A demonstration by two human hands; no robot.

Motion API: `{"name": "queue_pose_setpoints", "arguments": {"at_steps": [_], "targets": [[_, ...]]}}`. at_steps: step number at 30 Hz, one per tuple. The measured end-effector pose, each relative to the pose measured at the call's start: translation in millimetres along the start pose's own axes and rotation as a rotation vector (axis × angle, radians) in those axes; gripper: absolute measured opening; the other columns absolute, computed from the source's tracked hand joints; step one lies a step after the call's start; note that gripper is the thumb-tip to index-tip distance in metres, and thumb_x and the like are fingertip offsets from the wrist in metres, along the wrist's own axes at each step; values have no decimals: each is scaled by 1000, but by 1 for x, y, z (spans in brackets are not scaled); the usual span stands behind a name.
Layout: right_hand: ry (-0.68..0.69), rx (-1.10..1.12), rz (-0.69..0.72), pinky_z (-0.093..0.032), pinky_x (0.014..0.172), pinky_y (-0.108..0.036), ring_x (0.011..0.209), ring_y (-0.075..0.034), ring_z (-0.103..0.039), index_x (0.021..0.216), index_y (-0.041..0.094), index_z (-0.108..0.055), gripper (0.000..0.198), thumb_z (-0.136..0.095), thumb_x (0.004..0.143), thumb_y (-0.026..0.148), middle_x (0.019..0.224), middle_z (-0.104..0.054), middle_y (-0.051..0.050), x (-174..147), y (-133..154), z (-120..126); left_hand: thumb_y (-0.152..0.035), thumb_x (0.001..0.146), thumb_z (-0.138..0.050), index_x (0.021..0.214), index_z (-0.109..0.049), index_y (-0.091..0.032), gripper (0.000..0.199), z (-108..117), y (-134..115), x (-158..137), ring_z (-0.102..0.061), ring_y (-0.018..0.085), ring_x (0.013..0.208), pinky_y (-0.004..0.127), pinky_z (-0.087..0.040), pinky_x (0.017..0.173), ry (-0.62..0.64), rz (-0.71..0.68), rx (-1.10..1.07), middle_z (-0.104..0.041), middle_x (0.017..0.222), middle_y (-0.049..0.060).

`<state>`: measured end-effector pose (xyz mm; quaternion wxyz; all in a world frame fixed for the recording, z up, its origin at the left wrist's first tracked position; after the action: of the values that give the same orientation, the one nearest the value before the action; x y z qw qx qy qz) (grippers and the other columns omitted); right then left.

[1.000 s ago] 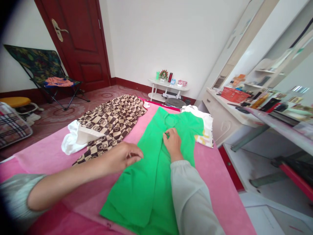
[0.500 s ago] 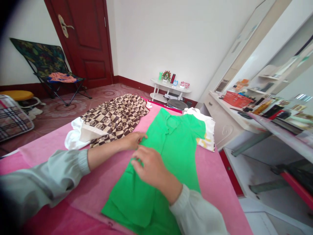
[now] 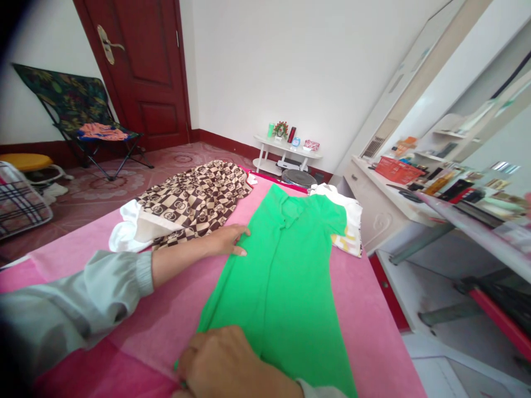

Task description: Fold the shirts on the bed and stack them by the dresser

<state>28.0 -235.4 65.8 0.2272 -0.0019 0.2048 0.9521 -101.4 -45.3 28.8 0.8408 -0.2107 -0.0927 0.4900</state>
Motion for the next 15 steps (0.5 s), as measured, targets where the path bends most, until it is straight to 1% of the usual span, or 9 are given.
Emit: {"name": "queue_pose_setpoints", "arguments": {"at_steps": [1, 2, 4, 6, 7, 8, 11, 13, 15], "targets": [[-43, 59, -20, -33, 54, -23, 65, -11, -57, 80, 21, -65, 16, -63, 83, 37, 74, -65, 3, -2, -3, 8, -47, 66, -74, 124, -53, -23, 66, 3, -3, 1, -59, 20, 90, 26, -44, 76, 22, 20, 26, -61, 99, 3], [-122, 111, -66, -36, 57, -22, 66, -10, -57, 81, 22, -65, 15, -60, 85, 35, 75, -65, 4, -3, -10, 16, -47, 64, -75, 122, -55, -24, 66, 6, -7, 3, -60, 22, 90, 27, -45, 76, 35, 38, 62, -62, 98, 3], [-346, 149, -214, -40, 66, -21, 72, -11, -58, 83, 23, -65, 13, -54, 89, 27, 78, -65, 3, -5, -34, 32, -44, 62, -77, 112, -63, -23, 56, 13, -17, 8, -60, 25, 94, 31, -46, 78, 15, 52, 140, -63, 100, 6], [-575, 91, -360, -43, 77, -26, 85, -15, -59, 89, 22, -64, 11, -54, 88, 22, 88, -65, -1, -5, -70, 40, -37, 69, -72, 101, -68, -21, 36, 16, -29, 18, -59, 28, 101, 34, -46, 85, -56, 24, 184, -62, 106, 9], [-670, 46, -408, -43, 85, -31, 96, -19, -57, 97, 21, -63, 14, -54, 86, 21, 98, -64, -4, -5, -89, 40, -34, 74, -67, 100, -69, -20, 29, 16, -34, 24, -58, 27, 104, 34, -45, 88, -93, 0, 185, -61, 109, 10], [-730, 2, -438, -42, 90, -36, 102, -21, -54, 103, 21, -61, 20, -55, 84, 20, 107, -61, -7, -5, -108, 38, -31, 79, -61, 102, -68, -20, 27, 14, -39, 31, -57, 26, 107, 33, -44, 91, -122, -25, 178, -60, 113, 10], [-778, -44, -485, -41, 93, -43, 108, -25, -51, 107, 20, -60, 26, -56, 82, 19, 115, -58, -10, -8, -153, 20, -29, 86, -52, 121, -58, -19, 37, 0, -46, 55, -55, 23, 114, 31, -42, 97, -178, -75, 159, -56, 126, 10], [-788, -9, -491, -42, 92, -43, 106, -25, -52, 103, 21, -61, 23, -55, 81, 17, 112, -58, -9, -11, -169, 10, -31, 87, -51, 130, -51, -16, 46, -13, -44, 70, -50, 24, 122, 33, -39, 102, -207, -74, 151, -49, 136, 13], [-823, 55, -483, -42, 92, -41, 105, -23, -53, 99, 21, -62, 20, -54, 81, 16, 108, -60, -8, -14, -175, 4, -34, 90, -46, 135, -45, -13, 50, -27, -39, 81, -40, 27, 131, 39, -32, 108, -241, -52, 148, -41, 143, 15]]}}
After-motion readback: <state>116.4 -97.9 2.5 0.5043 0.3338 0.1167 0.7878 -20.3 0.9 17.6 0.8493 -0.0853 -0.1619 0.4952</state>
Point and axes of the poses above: each hand's wrist, its own x-axis towards the middle knuckle, its own z-axis out of the back of the hand, y = z × x, the point moved 1 cm from there along x, towards the middle knuckle
